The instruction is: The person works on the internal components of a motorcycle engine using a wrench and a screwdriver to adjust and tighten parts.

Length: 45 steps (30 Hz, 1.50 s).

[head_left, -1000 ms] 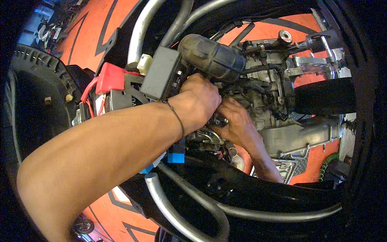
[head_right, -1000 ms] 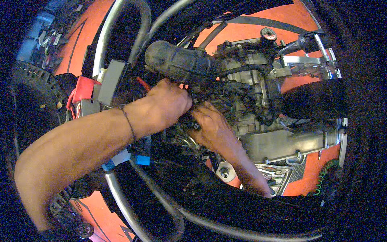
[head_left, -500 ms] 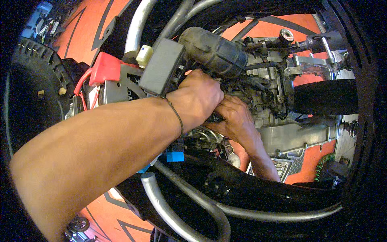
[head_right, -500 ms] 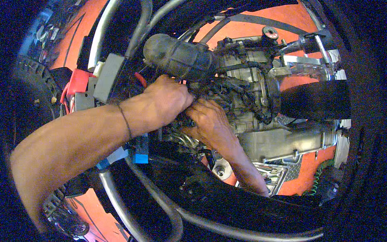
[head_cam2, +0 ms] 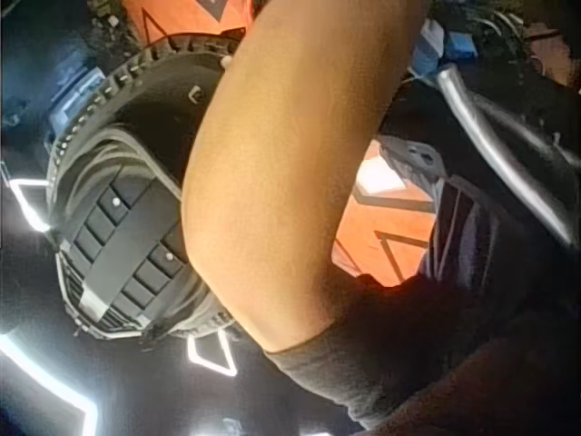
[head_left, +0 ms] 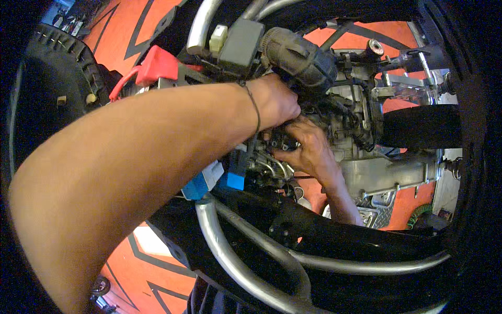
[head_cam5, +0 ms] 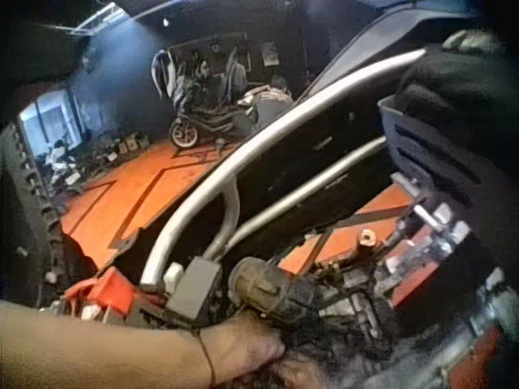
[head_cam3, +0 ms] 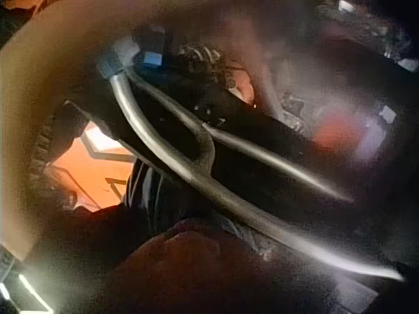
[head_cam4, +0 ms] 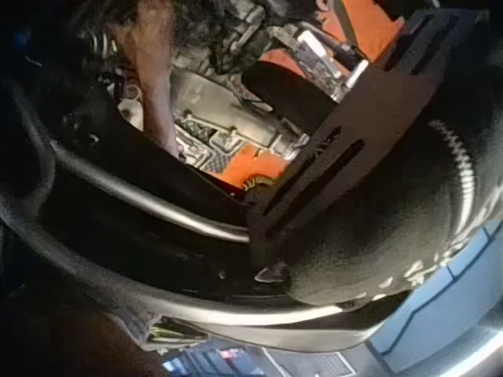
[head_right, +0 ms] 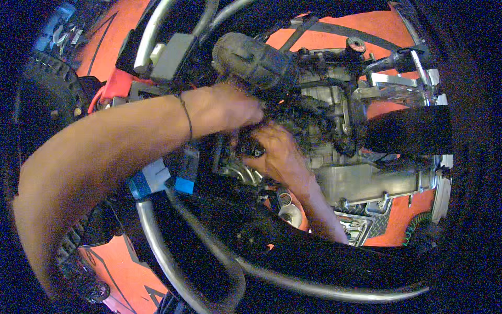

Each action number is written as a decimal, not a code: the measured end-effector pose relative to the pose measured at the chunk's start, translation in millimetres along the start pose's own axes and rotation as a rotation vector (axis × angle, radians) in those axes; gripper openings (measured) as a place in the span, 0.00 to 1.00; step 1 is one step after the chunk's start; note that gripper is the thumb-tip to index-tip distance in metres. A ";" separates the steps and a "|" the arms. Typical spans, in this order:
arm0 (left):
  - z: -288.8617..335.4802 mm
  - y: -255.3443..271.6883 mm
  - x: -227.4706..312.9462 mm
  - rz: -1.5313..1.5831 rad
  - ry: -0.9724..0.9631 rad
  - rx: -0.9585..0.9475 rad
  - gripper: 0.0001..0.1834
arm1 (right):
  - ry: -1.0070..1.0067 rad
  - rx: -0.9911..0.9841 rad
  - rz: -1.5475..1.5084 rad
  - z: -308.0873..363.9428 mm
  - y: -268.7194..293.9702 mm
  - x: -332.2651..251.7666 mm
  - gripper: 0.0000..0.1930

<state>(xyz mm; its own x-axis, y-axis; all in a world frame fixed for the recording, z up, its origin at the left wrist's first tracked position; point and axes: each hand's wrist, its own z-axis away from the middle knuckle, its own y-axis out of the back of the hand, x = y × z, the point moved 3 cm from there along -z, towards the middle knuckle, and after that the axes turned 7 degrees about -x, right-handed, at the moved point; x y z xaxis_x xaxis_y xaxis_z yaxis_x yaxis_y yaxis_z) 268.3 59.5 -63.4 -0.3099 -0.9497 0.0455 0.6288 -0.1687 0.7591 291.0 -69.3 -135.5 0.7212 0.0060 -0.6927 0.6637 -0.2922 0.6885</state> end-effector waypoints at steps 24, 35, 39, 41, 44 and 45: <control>-0.3 14.4 6.9 0.025 -0.100 -0.151 0.23 | 0.000 0.018 0.031 -4.9 12.9 -14.5 0.18; 8.8 11.9 11.6 0.077 -0.056 -0.039 0.17 | -0.019 0.122 -0.054 -0.2 0.6 -12.5 0.19; 2.9 17.8 13.7 0.052 -0.099 0.056 0.15 | -0.118 0.036 -0.088 5.2 13.9 -7.8 0.23; 4.0 14.6 4.9 0.061 -0.037 -0.052 0.18 | -0.121 0.058 -0.204 -4.5 17.0 -13.1 0.29; 2.0 16.2 2.2 0.036 -0.049 -0.058 0.21 | -0.170 0.010 -0.121 -1.0 15.9 -11.8 0.29; -0.7 18.6 2.2 0.023 -0.047 -0.087 0.22 | -0.172 -0.013 -0.148 0.5 17.7 -10.6 0.27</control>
<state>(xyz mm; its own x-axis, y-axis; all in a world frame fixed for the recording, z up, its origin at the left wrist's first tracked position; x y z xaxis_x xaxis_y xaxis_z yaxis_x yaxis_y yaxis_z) 279.9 54.0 -49.6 -0.3262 -0.9406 0.0947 0.6954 -0.1709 0.6980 295.0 -75.0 -116.1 0.5717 -0.1153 -0.8123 0.7634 -0.2880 0.5782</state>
